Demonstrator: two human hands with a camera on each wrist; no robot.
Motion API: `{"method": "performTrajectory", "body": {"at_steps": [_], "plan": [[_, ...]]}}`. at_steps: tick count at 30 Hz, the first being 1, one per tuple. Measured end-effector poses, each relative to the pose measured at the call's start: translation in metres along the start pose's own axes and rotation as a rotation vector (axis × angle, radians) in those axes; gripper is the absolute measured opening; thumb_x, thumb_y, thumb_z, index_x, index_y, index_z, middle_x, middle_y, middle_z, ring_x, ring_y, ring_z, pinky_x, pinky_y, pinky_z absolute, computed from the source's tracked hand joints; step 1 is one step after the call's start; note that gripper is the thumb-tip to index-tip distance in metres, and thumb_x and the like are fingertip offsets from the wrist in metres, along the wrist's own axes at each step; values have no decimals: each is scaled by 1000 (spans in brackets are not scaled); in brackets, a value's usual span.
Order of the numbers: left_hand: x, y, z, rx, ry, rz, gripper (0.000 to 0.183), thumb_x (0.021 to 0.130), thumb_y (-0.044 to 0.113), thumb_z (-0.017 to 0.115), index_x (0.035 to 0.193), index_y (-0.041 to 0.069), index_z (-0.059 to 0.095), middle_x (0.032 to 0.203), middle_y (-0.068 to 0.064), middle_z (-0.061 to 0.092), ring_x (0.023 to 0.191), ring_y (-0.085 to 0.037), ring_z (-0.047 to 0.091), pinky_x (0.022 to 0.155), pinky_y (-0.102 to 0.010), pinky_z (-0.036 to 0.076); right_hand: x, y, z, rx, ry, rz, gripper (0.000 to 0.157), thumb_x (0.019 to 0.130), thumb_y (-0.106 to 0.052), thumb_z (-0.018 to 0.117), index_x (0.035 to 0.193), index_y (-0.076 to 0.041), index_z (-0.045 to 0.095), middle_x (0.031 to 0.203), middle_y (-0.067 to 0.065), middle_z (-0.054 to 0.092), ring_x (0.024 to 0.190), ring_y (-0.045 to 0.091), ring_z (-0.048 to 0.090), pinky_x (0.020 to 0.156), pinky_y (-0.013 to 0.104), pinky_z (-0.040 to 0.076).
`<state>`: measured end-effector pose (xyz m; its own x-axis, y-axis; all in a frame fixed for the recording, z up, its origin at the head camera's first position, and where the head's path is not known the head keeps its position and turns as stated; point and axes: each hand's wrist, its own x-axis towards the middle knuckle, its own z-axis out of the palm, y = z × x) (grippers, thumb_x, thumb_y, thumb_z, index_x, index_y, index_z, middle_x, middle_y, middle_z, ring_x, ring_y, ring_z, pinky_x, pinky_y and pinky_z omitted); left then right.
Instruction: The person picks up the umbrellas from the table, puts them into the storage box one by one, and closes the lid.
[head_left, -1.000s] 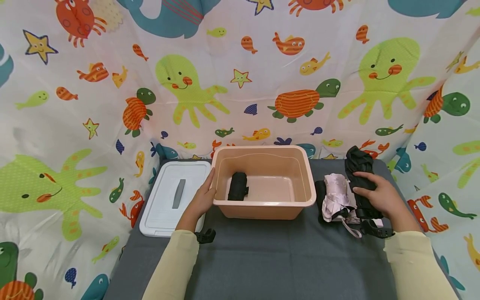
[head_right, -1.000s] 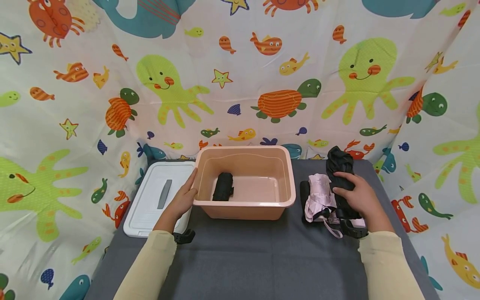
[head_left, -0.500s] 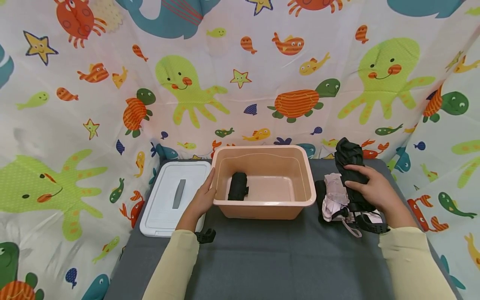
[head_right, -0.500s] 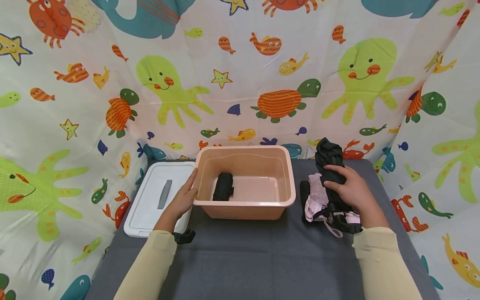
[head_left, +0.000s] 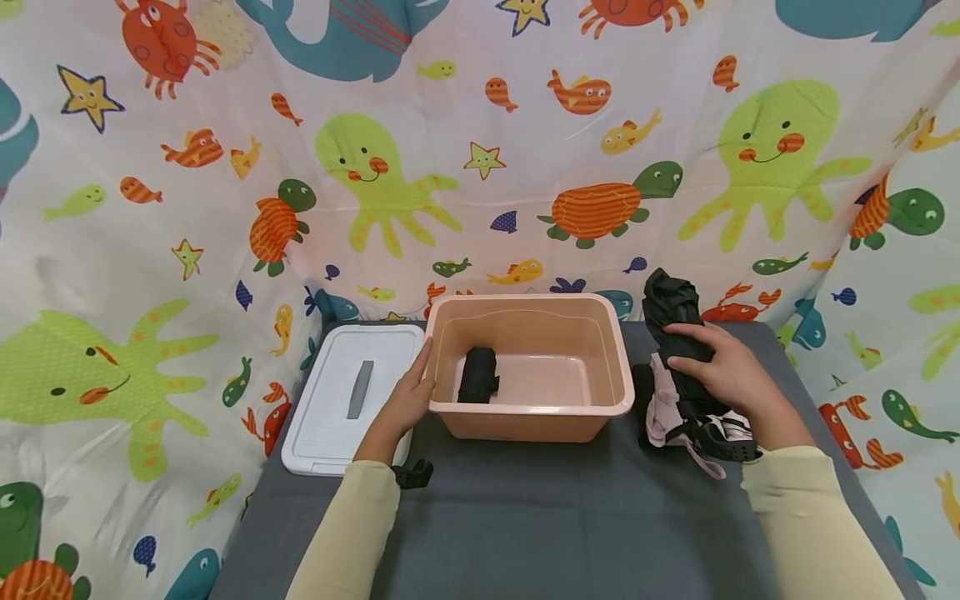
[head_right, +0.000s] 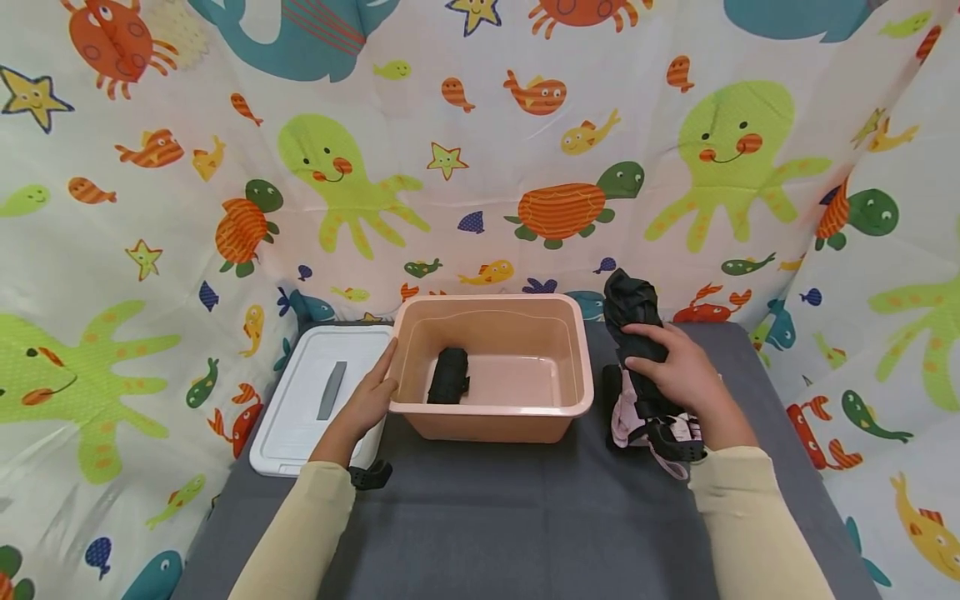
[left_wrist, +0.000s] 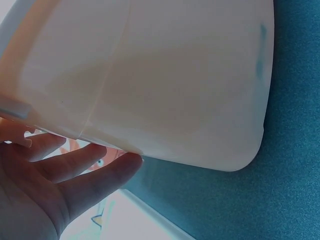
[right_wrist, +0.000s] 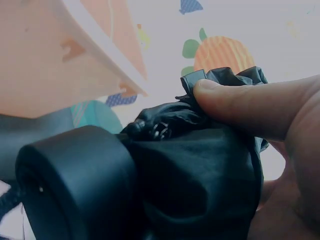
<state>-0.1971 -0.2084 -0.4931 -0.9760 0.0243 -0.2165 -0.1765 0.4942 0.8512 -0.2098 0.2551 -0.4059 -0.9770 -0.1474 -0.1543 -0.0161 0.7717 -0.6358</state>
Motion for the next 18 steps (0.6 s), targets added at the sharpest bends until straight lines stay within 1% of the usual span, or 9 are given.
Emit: {"method": "performTrajectory", "body": {"at_steps": [4,8,11,15,18], "plan": [[0,3,0,11,-1,3,61,101,27,34,150,53,7,163,7,12,149,-29,19,113,-59,26,3,-11,0,-2,5,-31,59,89,-35,65,142,-16,47,156,30,18,140,55,19,101,78,20],[1,6,-1,8,4,11,61,101,28,34,150,52,7,163,7,13,149,-29,20,112,-59,27,8,-19,0,-9,18,-81,56,90,-33,65,141,-16,49,153,28,26,138,52,25,101,75,25],[1,6,-1,7,2,4,61,101,28,34,150,52,7,163,5,13,149,-31,20,112,-61,27,10,-26,1,-9,9,-96,55,90,-33,65,140,-17,49,155,27,25,138,52,25,101,75,26],[1,3,0,7,-4,-9,60,102,31,34,150,53,6,164,5,12,149,-32,18,111,-62,27,13,-35,4,-3,-15,-108,55,89,-31,66,140,-18,51,158,28,18,141,53,19,102,76,22],[0,1,1,-2,-3,-3,58,102,35,35,149,54,7,164,5,12,149,-32,19,111,-62,28,15,-43,6,-1,-19,-140,52,90,-28,66,139,-17,52,157,28,20,141,52,20,104,74,24]]}}
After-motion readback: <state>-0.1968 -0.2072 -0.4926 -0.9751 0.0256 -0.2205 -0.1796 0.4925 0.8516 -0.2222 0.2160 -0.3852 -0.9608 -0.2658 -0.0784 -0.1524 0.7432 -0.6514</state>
